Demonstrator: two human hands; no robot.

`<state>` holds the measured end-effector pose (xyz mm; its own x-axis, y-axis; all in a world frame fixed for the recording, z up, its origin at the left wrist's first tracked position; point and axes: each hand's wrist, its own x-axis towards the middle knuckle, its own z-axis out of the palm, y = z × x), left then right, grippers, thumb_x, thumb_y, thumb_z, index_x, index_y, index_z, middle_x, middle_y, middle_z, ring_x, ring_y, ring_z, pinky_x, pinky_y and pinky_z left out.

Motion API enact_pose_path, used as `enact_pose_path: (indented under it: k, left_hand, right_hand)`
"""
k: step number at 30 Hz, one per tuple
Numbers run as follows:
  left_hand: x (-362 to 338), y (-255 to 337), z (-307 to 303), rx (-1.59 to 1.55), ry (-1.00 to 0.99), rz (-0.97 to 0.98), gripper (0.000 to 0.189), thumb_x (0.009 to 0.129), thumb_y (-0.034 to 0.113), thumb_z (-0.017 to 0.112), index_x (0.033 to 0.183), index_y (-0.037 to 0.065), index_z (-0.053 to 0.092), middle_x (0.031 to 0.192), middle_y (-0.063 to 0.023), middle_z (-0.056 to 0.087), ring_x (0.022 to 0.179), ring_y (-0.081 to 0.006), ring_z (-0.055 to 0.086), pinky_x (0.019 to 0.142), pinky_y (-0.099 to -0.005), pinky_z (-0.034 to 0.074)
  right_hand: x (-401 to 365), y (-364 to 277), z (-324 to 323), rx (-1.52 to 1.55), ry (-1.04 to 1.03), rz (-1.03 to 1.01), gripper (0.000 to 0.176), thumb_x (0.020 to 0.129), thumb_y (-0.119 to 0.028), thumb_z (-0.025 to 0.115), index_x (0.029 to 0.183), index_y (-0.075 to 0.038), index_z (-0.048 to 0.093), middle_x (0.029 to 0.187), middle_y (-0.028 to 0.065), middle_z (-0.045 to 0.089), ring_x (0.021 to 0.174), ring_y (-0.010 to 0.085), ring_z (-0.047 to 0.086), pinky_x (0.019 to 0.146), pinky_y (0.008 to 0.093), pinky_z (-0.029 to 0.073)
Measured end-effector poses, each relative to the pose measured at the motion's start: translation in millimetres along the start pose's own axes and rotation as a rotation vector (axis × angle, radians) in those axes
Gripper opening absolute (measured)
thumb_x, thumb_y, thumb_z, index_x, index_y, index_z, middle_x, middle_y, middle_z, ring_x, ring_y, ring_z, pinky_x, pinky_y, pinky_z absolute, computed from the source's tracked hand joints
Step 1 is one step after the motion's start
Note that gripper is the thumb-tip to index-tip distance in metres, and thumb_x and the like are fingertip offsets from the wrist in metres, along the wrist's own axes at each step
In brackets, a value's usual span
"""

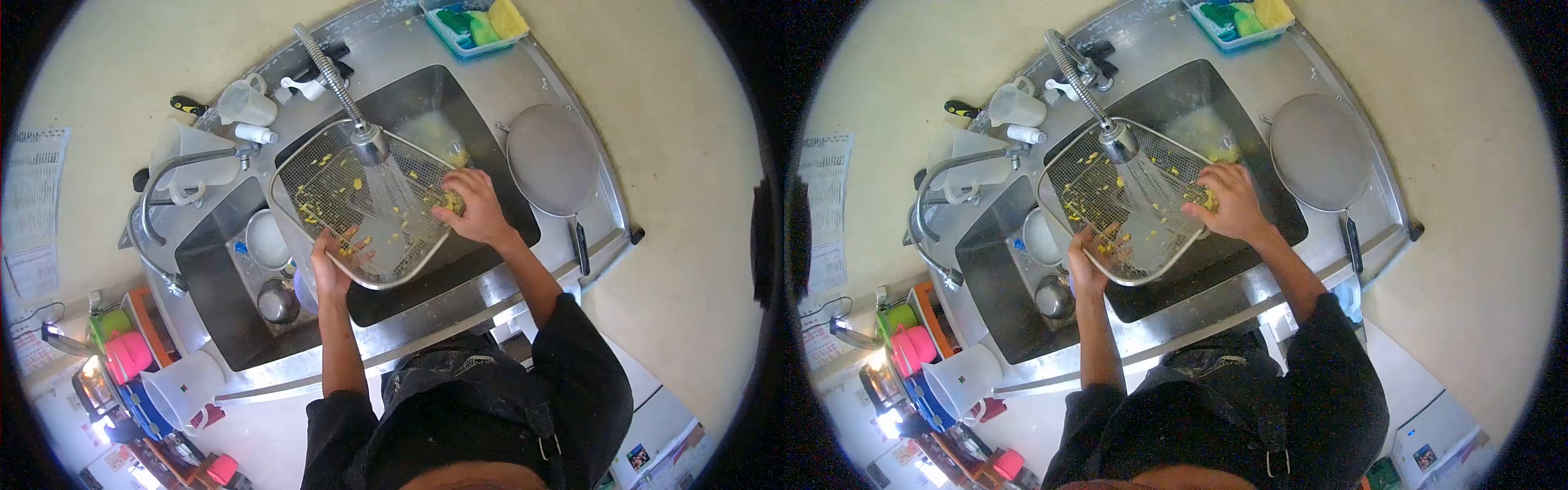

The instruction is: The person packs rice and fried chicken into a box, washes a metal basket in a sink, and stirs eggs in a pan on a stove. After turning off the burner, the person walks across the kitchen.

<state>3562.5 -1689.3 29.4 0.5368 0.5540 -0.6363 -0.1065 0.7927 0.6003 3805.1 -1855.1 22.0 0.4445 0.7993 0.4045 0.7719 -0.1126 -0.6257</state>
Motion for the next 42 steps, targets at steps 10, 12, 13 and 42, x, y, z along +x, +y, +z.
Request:
enact_pose_path:
  k: [10, 12, 13, 42]
  left_hand:
    - [81.6, -7.1, 42.3, 0.952, 0.088, -0.120, 0.059, 0.086, 0.038, 0.048, 0.125, -0.007, 0.044, 0.118, -0.0240, 0.055, 0.100, -0.0364, 0.060, 0.084, -0.0472, 0.050]
    - [86.0, 29.8, 51.3, 1.574, 0.139, 0.120, 0.067, 0.084, 0.043, 0.054, 0.128, -0.005, 0.042, 0.121, -0.0268, 0.053, 0.110, -0.0373, 0.055, 0.090, -0.0448, 0.046]
    - [113.8, 32.0, 40.2, 1.516, 0.364, 0.442, 0.070, 0.081, 0.045, 0.060, 0.128, -0.004, 0.042, 0.121, -0.0292, 0.052, 0.115, -0.0411, 0.050, 0.094, -0.0446, 0.041]
    - [-175.2, -128.0, -123.9, 1.157, -1.044, 1.001, 0.030, 0.090, 0.019, 0.054, 0.114, 0.001, 0.057, 0.099, -0.0128, 0.062, 0.085, -0.0222, 0.058, 0.077, -0.0335, 0.047]
  right_hand:
    - [-49.9, -2.4, 30.8, 0.116, -0.405, 0.443, 0.045, 0.080, -0.046, 0.063, 0.094, -0.004, 0.066, 0.106, 0.0182, 0.062, 0.114, 0.0324, 0.049, 0.102, 0.0481, 0.026]
    - [-57.0, -11.2, 31.3, 0.158, -0.550, 0.362, 0.048, 0.081, -0.046, 0.062, 0.101, -0.003, 0.064, 0.112, 0.0197, 0.059, 0.117, 0.0339, 0.047, 0.103, 0.0490, 0.026]
    - [-66.0, -14.2, 39.0, 0.146, -0.528, 0.335, 0.051, 0.081, -0.047, 0.061, 0.107, -0.002, 0.061, 0.116, 0.0205, 0.057, 0.118, 0.0346, 0.046, 0.103, 0.0491, 0.026]
    - [-674.6, -545.2, 330.3, 0.225, 0.777, 2.273, 0.061, 0.082, -0.049, 0.054, 0.125, -0.007, 0.050, 0.120, 0.0178, 0.056, 0.109, 0.0313, 0.056, 0.097, 0.0445, 0.040]
